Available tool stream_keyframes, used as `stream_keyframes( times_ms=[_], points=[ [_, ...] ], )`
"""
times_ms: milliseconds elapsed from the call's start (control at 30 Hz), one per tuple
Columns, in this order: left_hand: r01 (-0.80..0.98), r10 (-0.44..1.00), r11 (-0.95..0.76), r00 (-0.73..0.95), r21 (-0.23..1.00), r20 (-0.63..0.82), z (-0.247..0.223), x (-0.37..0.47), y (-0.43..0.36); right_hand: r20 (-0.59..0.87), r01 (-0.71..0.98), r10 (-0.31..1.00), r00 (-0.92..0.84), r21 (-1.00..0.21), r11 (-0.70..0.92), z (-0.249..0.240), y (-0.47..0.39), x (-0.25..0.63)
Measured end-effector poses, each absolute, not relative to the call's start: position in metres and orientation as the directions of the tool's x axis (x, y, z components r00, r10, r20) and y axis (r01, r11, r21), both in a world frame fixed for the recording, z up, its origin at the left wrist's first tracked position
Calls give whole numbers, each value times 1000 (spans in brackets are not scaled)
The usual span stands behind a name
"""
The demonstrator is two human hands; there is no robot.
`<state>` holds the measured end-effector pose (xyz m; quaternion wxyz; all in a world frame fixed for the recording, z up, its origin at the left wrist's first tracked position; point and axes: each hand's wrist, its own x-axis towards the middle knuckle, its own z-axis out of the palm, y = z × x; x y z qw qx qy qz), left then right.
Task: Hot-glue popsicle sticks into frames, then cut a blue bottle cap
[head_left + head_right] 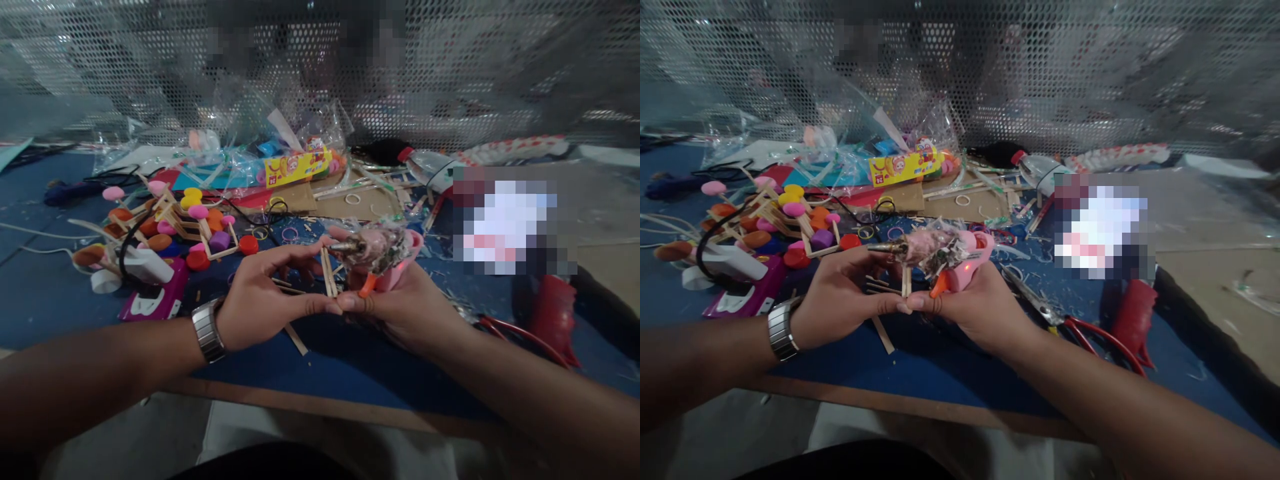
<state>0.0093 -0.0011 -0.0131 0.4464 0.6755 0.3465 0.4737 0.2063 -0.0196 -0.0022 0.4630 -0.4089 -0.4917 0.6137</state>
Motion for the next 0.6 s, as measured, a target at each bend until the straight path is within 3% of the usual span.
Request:
stream_keyframes(
  times_ms=[433,600],
  points=[
    [40,841,-436,374,899,392,-7,8,-3,-136,-169,982,-129,-973,-157,-3,-18,212],
    [160,847,-438,404,885,347,-6,5,-4,-126,-106,986,-110,-985,-138,-4,-17,212]
  ],
)
